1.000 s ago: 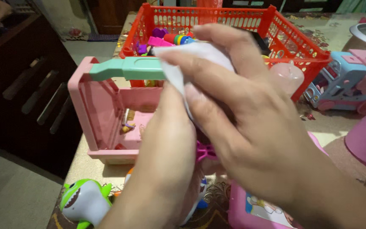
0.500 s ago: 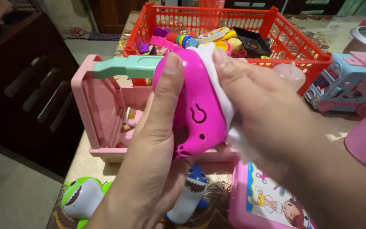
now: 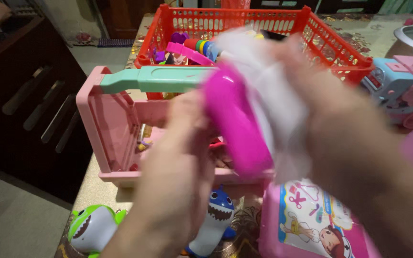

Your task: The person wipes several small plastic toys and a baby bottle with a white wipe, taking them from a pink toy basket and placing them on the table. The items include multiple shark-shaped toys, a doll, and a bottle, each handled one at a time.

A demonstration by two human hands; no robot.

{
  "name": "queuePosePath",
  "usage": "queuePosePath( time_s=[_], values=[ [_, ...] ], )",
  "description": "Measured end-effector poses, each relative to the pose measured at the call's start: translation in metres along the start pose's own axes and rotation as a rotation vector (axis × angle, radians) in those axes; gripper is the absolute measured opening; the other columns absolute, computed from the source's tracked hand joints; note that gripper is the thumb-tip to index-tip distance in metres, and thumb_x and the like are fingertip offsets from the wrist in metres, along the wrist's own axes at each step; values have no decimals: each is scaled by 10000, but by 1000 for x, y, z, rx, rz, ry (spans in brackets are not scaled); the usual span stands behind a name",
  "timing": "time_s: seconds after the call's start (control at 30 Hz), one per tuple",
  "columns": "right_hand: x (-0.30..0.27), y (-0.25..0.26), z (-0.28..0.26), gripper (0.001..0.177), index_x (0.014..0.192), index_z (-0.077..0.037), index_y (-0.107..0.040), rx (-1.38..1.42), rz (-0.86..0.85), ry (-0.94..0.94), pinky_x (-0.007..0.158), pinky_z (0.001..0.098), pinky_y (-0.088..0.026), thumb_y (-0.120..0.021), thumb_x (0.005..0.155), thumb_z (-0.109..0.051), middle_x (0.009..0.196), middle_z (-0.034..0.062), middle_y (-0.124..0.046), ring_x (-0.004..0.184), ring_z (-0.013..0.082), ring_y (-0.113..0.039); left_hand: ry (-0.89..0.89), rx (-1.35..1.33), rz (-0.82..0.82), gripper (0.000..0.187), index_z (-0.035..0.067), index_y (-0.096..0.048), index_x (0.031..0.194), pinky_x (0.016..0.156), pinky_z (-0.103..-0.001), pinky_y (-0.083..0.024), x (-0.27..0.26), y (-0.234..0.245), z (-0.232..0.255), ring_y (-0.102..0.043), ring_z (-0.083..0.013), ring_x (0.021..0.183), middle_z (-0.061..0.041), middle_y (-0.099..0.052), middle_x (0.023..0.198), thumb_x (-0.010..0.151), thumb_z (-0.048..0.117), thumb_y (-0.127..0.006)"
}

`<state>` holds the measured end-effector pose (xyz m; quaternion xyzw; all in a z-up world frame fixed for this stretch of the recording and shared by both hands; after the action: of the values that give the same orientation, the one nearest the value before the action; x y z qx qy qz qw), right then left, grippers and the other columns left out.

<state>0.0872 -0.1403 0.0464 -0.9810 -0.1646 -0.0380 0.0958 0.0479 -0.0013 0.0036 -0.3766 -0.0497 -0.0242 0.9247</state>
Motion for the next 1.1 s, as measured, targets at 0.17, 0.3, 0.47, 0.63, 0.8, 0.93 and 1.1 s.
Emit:
queuePosePath(
  time_s=[0.17, 0.3, 0.47, 0.63, 0.8, 0.93, 1.1],
  values=[
    [-16, -41, -7, 304, 1248, -65, -617, -841, 89, 593, 840, 360, -521, -467, 1074, -264, 1103, 134, -665, 1001, 228, -651, 98, 60, 181, 521, 78, -636, 1334, 830, -349, -578, 5, 2, -17, -697, -165, 969, -78, -734, 1154, 1067, 427, -357],
    [-6, -59, -17, 248, 1072, -21, -668, -1251, 31, 683, 761, 428, -451, -533, 1063, -229, 945, 156, -652, 916, 296, -626, 20, -11, 158, 747, 77, -657, 1424, 694, -312, -493, -7, -4, -28, -636, -164, 903, -94, -725, 1109, 1054, 660, -371],
    [33, -30, -4, 236, 1127, -35, -667, -379, -46, 157, 761, 360, -552, -533, 999, -181, 981, 65, -684, 868, 184, -671, -212, 260, 79, 747, 36, -592, 1327, 925, -248, -548, -15, -12, -10, -677, -84, 1057, -29, -712, 1155, 994, 673, -391],
    [22, -36, 1, 264, 1202, -53, -640, 219, -323, -46, 796, 392, -590, -511, 1050, -226, 1053, 96, -698, 890, 195, -686, -7, 15, 31, 632, -31, -601, 1332, 920, -457, -529, -11, -2, 7, -630, -261, 1037, -158, -666, 1143, 1065, 518, -437],
    [-8, -56, 3, 378, 1327, 11, -558, -454, -166, 379, 914, 431, -553, -489, 1033, -215, 1207, 161, -673, 1066, 267, -668, -18, -450, -23, 474, -11, -594, 1292, 1052, -454, -525, -8, 12, 6, -656, -255, 1174, -137, -682, 1244, 1069, 379, -444],
    [-49, -71, 18, 481, 1451, 51, -465, -1152, -5, 904, 1072, 449, -468, -517, 999, -105, 1381, 215, -609, 1267, 335, -588, -331, -379, 92, 345, 91, -549, 1216, 1042, -495, -533, -3, 31, 22, -638, -247, 1124, -98, -641, 1181, 1065, 401, -547],
    [-50, -63, 3, 380, 1384, -11, -587, -667, -52, 553, 1096, 366, -451, -445, 1083, -196, 1400, 124, -666, 1337, 224, -594, -373, -320, 189, 266, 128, -587, 1171, 967, -514, -581, -12, 36, 45, -670, -216, 1064, -55, -675, 1106, 1011, 333, -639]
  ],
)
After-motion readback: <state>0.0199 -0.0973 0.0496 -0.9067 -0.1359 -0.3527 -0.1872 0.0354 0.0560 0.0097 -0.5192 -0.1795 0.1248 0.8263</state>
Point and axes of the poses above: each hand's wrist, its own x-axis towards the middle knuckle, its own y-axis out of the back of the hand, z = x × y, the point moved 5 cm from there along x, towards the middle knuckle
